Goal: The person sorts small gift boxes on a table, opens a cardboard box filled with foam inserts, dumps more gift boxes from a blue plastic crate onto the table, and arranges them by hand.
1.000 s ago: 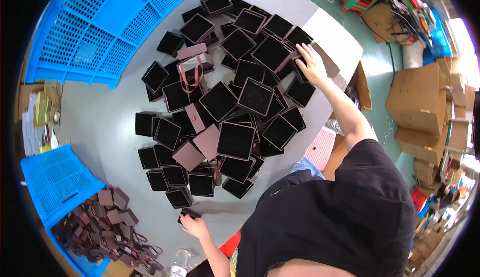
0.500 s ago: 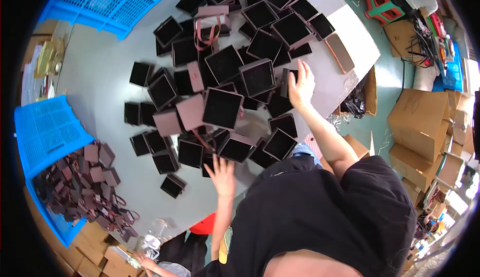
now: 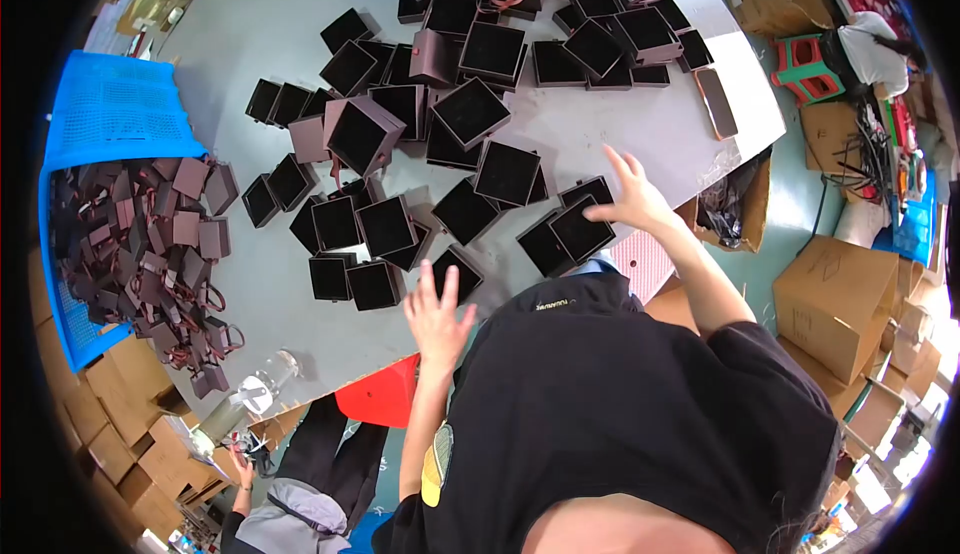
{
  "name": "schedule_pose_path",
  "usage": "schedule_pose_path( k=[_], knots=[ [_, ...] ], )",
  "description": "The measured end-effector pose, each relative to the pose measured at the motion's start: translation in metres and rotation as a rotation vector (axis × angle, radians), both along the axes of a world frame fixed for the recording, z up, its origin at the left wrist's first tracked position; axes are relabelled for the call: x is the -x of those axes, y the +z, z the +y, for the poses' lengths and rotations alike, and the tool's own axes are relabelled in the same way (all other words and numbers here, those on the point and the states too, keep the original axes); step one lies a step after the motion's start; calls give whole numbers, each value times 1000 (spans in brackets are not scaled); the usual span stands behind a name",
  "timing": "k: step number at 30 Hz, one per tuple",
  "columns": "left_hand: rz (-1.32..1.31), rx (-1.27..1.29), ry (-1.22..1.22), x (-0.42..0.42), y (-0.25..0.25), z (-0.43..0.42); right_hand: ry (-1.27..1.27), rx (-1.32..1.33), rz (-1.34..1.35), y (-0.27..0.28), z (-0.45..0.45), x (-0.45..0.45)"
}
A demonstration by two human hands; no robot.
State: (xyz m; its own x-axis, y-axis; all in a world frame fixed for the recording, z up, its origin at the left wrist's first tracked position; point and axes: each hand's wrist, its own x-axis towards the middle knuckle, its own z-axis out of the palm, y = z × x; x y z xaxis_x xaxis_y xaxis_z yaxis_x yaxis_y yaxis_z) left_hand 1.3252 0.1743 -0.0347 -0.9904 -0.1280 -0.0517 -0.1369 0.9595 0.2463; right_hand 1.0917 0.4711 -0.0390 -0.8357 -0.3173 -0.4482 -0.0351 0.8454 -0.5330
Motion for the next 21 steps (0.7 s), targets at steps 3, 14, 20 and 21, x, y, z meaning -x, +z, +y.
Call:
schedule_pose_path(
  k=[3,14,20,21],
  knots=[
    [-279,81,-1,6,-22,10,48,3,-25,-64,37,-38],
    [-93,194,299,-43,-39,-69,75,-15,-118,-47,-180,-85],
    [185,90,259,-39,-19,-23,374,389,-261,-63,-236,-108],
    [100,10,249,-34,-15,-13,463,462,-272,-54,-228,-102]
  ],
)
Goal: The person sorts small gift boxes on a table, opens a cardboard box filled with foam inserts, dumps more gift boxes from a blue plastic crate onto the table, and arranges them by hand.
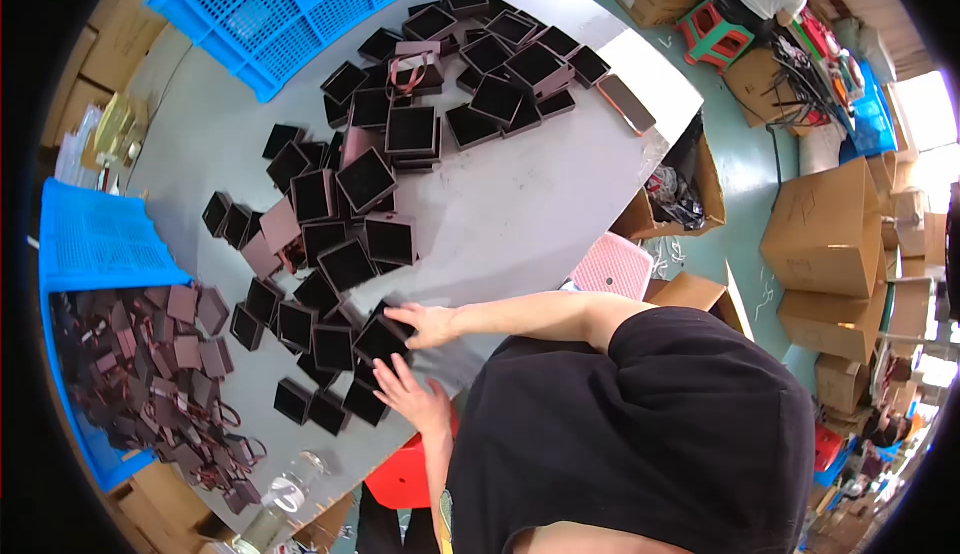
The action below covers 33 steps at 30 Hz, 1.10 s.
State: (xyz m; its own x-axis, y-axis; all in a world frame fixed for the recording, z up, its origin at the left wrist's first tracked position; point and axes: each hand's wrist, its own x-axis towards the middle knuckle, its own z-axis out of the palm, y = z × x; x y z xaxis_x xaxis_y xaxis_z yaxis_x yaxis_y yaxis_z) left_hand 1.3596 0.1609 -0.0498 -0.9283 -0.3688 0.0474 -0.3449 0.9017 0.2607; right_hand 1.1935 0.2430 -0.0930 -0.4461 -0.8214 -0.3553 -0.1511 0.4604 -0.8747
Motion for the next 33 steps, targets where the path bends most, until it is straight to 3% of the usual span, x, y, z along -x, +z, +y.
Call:
schedule_pose_path(
  k=[2,4,6,9,11,12,14,15,17,18,21,23,25,30,33],
  knots=[
    [-155,22,0,11,-2,10,93,46,88,32,28,14],
    [-237,112,-6,14,-16,7,-35,243,-31,36,71,42],
    [-266,237,-20,11,-34,-11,-354,154,190,80,131,82],
    [-224,229,-4,7,-34,-36,-843,225,633,54,228,175],
    [-213,239,56,5,-32,-48,-1124,58,660,43,288,245],
    [-231,227,90,5,-31,-53,-1137,7,778,17,323,287],
    [-258,202,177,8,-30,-64,-1236,-319,716,-7,358,345],
    [-248,187,223,10,-30,-70,-1164,-349,689,-27,376,379],
    [-150,145,336,28,-18,-79,-1157,-581,685,-42,375,421],
    [-22,223,264,41,-11,-85,-1128,-634,668,-48,373,438],
    [194,-2,194,162,42,-47,-1122,-686,670,-72,362,477],
    [141,-23,2,249,61,-22,-1109,-717,555,-73,343,483],
    [161,32,-193,330,60,-9,-978,-882,639,-70,323,477],
    [144,19,-182,489,22,-15,-1037,-800,789,-71,254,432],
    [86,53,-260,548,26,-13,-1005,-657,792,-46,192,393]
  ],
)
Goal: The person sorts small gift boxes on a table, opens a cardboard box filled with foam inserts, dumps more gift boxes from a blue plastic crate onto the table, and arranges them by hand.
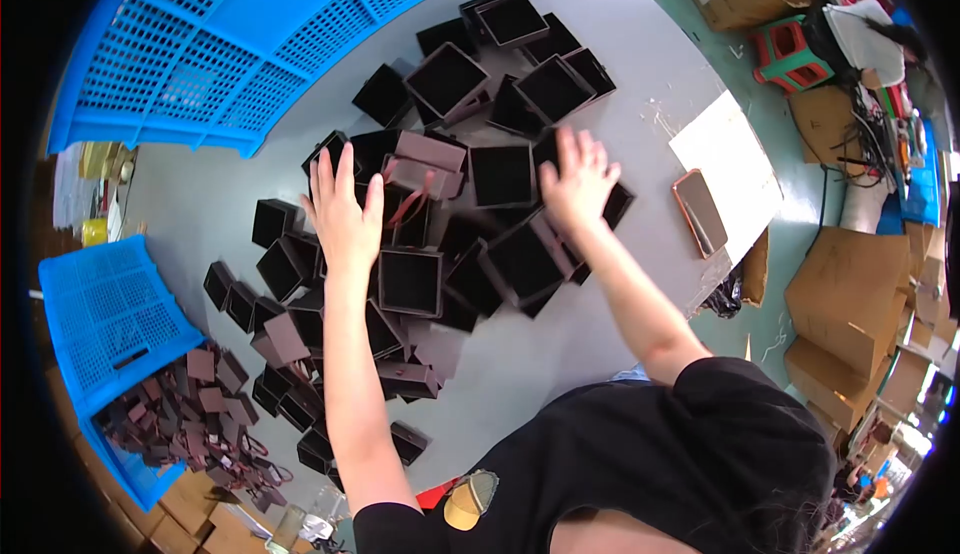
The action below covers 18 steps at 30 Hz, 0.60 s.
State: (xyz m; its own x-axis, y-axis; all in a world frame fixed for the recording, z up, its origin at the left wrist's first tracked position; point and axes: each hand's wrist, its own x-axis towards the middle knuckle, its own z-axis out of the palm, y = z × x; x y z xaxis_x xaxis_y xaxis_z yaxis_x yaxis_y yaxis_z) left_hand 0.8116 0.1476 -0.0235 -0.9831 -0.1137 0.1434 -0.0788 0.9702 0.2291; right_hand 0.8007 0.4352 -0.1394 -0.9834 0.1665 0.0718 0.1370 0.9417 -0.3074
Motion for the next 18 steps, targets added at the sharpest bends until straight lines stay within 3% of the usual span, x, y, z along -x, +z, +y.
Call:
schedule_pose_path(
  k=[4,10,12,14,15,17,18],
  knots=[
    [-71,69,-24,25,-4,-3,97,145,6,11,-69,-51],
    [-153,41,6,24,-10,-21,530,594,-68,21,-144,-115],
    [-176,68,5,25,-11,-25,793,593,-161,35,-151,-117],
    [-219,126,2,27,-4,-25,943,835,-327,64,-126,-90],
    [-272,208,1,29,2,-26,943,772,-333,89,-103,-62],
    [-277,168,57,38,4,-27,1007,564,298,96,-52,14],
    [-277,147,84,44,5,-26,890,568,504,92,-28,59]
  ],
)
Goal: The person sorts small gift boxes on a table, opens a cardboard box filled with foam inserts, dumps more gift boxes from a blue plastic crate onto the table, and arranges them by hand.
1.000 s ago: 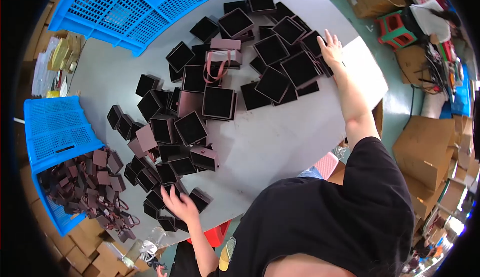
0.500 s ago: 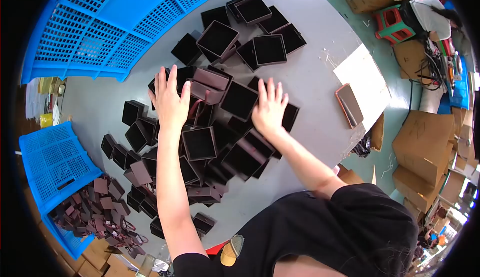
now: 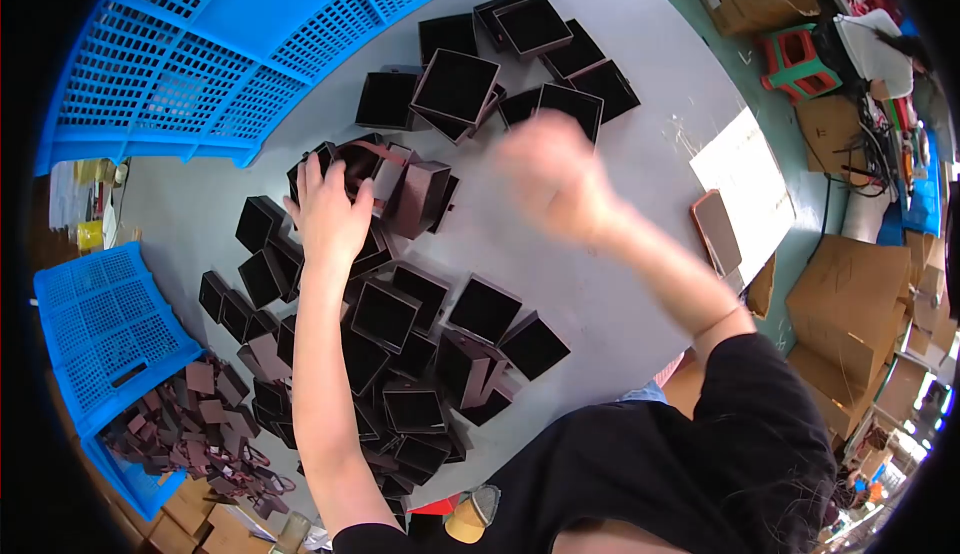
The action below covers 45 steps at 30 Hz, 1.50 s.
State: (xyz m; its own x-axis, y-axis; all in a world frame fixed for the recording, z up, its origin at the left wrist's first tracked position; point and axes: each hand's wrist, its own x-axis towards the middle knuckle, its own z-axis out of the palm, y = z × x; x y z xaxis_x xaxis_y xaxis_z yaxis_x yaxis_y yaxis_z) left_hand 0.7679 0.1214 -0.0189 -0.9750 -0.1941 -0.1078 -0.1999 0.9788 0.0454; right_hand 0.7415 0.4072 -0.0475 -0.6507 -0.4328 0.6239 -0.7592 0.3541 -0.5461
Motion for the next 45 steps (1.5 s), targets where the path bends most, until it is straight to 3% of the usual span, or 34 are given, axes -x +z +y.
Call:
schedule_pose_path(
  k=[3,4,6,8,12,13,15,18,24,28,34,37,42,45],
  knots=[
    [242,-28,-140,34,-7,11,-298,-164,-82,-42,71,132],
    [290,-44,-176,49,-4,23,-362,-252,-246,-63,87,161],
    [237,-115,-209,81,-4,37,-416,-433,-359,-100,104,207],
    [10,-289,-47,115,4,50,-460,-349,-433,-115,96,229],
    [251,60,-169,129,-46,47,-273,-275,-328,-126,61,249],
    [95,14,-78,125,-53,43,-197,-273,-374,-120,50,250],
    [-312,-172,96,119,-56,31,-77,-298,-403,-122,28,238],
    [-202,-112,45,77,-71,5,15,-358,-288,-124,-12,216],
    [-122,-32,109,-27,-75,-78,116,-373,-328,-106,-119,136],
    [-141,-297,266,-97,-64,-129,348,-370,-274,-105,-199,91],
    [156,-307,402,-200,-62,-179,580,-458,-320,-101,-300,19],
    [255,-320,506,-227,-27,-171,689,-503,-306,-99,-340,5],
    [408,-222,600,-295,-14,-160,659,-597,-104,-88,-375,-11],
    [478,-213,716,-344,1,-143,526,-450,-69,-52,-329,-5]
  ],
)
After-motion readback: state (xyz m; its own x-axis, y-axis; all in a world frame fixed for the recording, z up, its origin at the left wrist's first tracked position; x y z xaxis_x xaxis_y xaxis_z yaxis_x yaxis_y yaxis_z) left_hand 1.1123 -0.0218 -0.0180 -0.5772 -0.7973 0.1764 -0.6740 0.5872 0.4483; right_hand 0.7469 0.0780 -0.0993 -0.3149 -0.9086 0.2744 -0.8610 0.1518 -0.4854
